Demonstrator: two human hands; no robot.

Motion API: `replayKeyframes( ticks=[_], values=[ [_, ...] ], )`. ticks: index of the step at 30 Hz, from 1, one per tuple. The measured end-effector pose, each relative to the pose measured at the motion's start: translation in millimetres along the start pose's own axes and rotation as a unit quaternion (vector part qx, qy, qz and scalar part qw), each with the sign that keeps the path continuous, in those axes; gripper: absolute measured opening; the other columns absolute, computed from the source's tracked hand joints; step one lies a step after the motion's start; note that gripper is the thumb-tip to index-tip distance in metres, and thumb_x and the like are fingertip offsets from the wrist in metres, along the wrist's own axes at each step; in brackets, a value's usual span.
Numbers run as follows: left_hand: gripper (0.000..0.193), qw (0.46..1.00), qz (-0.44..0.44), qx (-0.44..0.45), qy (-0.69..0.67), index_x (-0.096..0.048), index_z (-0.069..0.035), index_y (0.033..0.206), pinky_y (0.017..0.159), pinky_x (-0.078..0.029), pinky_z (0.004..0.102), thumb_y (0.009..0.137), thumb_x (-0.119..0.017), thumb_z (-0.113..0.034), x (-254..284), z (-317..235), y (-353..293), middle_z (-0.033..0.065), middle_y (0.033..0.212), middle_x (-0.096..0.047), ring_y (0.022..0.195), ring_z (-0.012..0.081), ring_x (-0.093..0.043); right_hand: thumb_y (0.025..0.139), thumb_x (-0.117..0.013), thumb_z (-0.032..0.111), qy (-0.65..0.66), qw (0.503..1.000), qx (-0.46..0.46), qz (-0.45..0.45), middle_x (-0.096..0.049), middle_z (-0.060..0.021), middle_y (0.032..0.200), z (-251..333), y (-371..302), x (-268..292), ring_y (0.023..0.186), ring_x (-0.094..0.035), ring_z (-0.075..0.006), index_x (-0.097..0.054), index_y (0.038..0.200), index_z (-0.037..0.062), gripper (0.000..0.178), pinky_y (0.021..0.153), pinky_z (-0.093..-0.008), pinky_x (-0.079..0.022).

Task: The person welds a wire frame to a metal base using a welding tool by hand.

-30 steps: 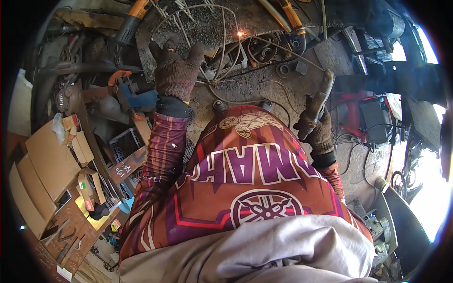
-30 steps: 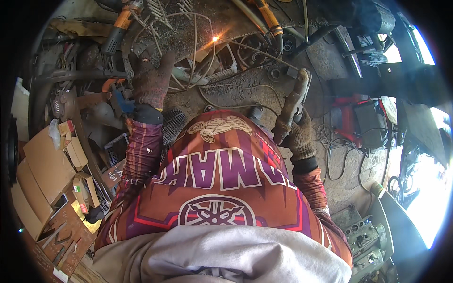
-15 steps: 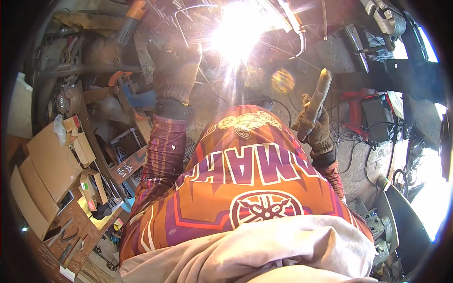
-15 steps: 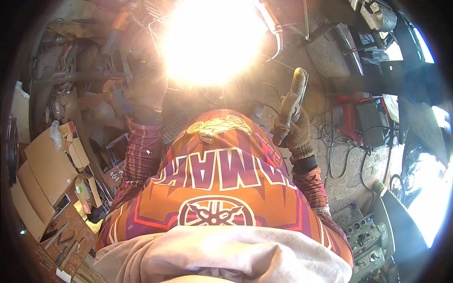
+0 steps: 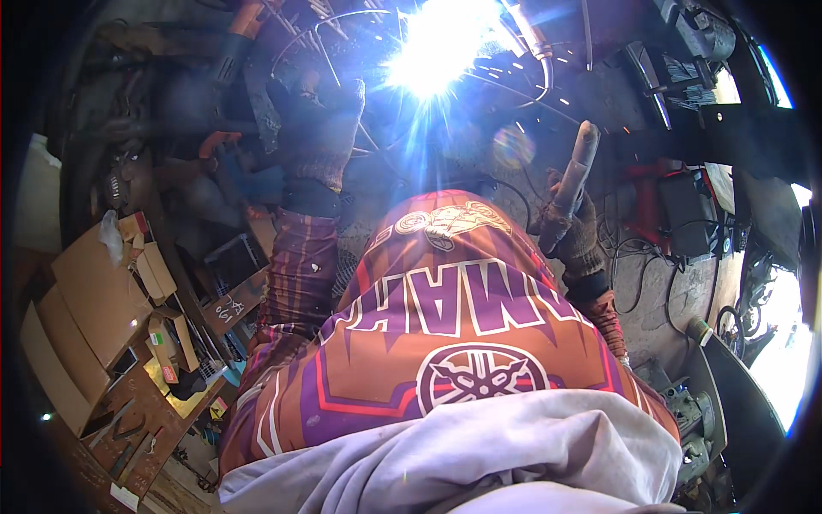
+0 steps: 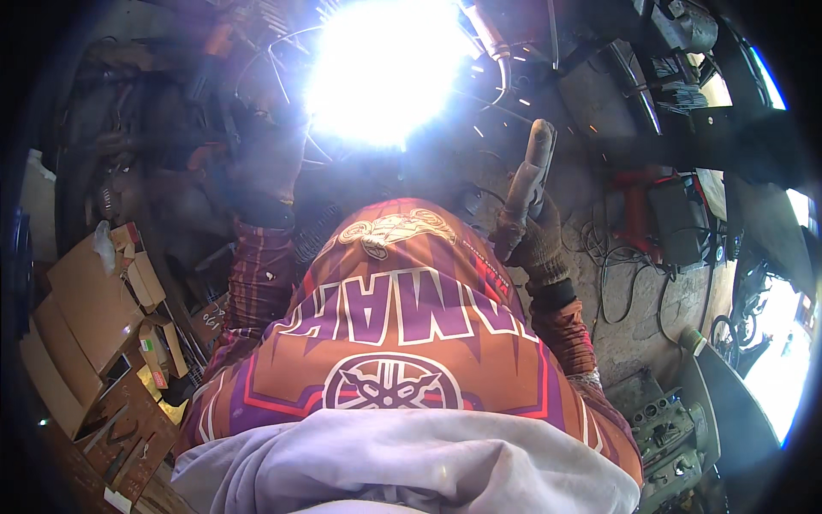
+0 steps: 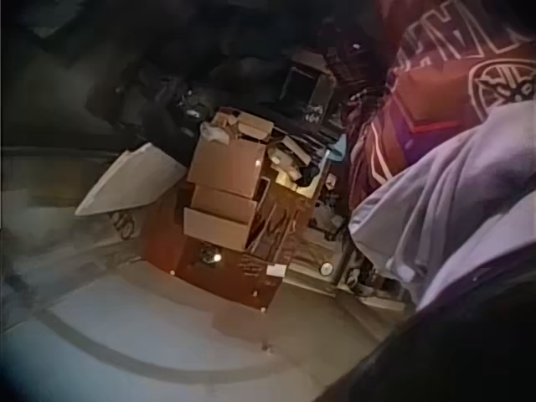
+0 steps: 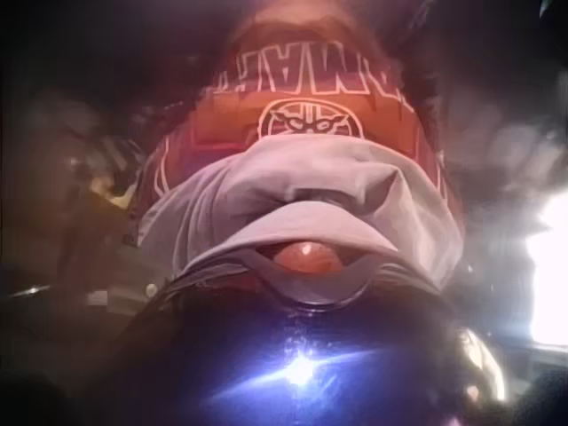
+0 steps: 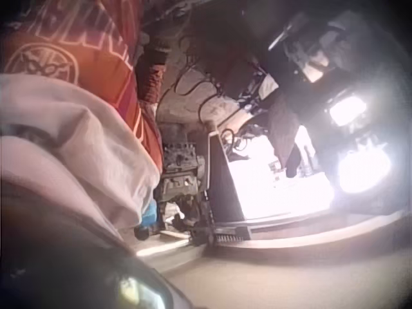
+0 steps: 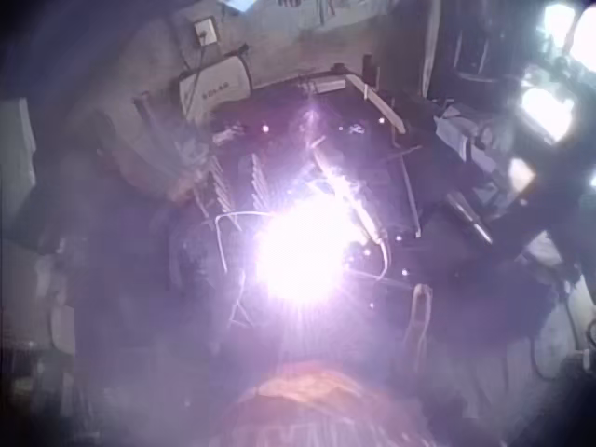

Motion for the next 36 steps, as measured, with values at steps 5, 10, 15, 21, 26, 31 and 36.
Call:
replayKeyframes(
  ticks=[5,10,15,21,26,31,36],
  values=[
    [0.068,1.0,-0.015,-0.022,-0.009,-0.055,-0.007,0.127,0.096,-0.047,0.0467,0.078,-0.071,-0.051,-2,4,1,0.0241,0.142,-0.038,0.117,0.0398,-0.053,0.083,-0.075,0.02,0.016,0.999,-0.027,0.023,-0.061,-0.0035,0.08,-1,3,5,0.065,-0.062,-0.0154,-0.051,0.117,0.0071,0.044,0.056,-0.0329,-0.055],
    [0.069,0.998,-0.029,-0.049,-0.019,-0.054,-0.005,0.128,0.099,-0.045,0.0468,0.079,-0.071,-0.051,-6,11,3,0.024,0.14,-0.041,0.123,0.0388,-0.048,0.083,-0.075,0.02,-0.005,1.0,-0.012,0.007,-0.06,-0.0031,0.077,-1,5,2,0.063,-0.062,-0.0142,-0.051,0.111,0.0068,0.04,0.055,-0.0322,-0.056],
    [0.07,0.987,-0.026,-0.073,-0.139,-0.053,-0.004,0.129,0.102,-0.043,0.0469,0.08,-0.071,-0.05,-3,7,-2,0.0239,0.137,-0.043,0.128,0.0378,-0.044,0.083,-0.074,0.02,-0.012,0.999,0.03,-0.021,-0.061,-0.0048,0.081,-2,5,1,0.066,-0.063,-0.0153,-0.051,0.111,0.0051,0.039,0.056,-0.0318,-0.055],
    [0.075,0.982,-0.094,-0.16,0.018,-0.054,-0.006,0.127,0.085,-0.054,0.0485,0.078,-0.067,-0.061,-25,40,20,0.026,0.138,-0.041,0.113,0.042,-0.058,0.085,-0.071,0.017,0.031,0.999,0.031,-0.026,-0.061,-0.0052,0.082,-2,5,3,0.067,-0.063,-0.0173,-0.051,0.118,0.0045,0.041,0.057,-0.0342,-0.056],
    [0.078,0.984,-0.099,-0.145,0.038,-0.054,-0.006,0.127,0.084,-0.054,0.0482,0.078,-0.066,-0.065,-26,34,15,0.0275,0.138,-0.04,0.114,0.0423,-0.057,0.084,-0.071,0.013,-0.032,0.998,0.018,-0.042,-0.062,-0.0046,0.081,5,1,-2,0.067,-0.064,-0.0174,-0.052,0.121,0.0045,0.043,0.059,-0.0353,-0.057],
    [0.08,0.986,-0.094,-0.138,0.024,-0.053,-0.011,0.129,0.08,-0.055,0.048,0.077,-0.063,-0.07,-27,33,15,0.0299,0.143,-0.035,0.108,0.0431,-0.061,0.083,-0.072,0.015,-0.106,0.992,0.037,-0.06,-0.062,-0.0061,0.085,-6,4,13,0.068,-0.064,-0.0189,-0.052,0.118,0.004,0.042,0.061,-0.0354,-0.057],
    [0.08,0.988,-0.085,-0.125,0.029,-0.053,-0.016,0.131,0.078,-0.056,0.0489,0.076,-0.06,-0.074,-28,40,19,0.0326,0.149,-0.027,0.102,0.0458,-0.063,0.08,-0.076,0.013,-0.059,0.996,0.022,-0.06,-0.062,-0.0063,0.086,6,1,-1,0.068,-0.064,-0.0195,-0.053,0.116,0.004,0.044,0.061,-0.0352,-0.057]
  ],
)
Point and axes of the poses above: each hand's wrist, its own y-axis towards the middle knuckle, its own x-axis out of the back of the hand, z = x × y, the point moved 1 cm from there along y, towards the middle knuckle
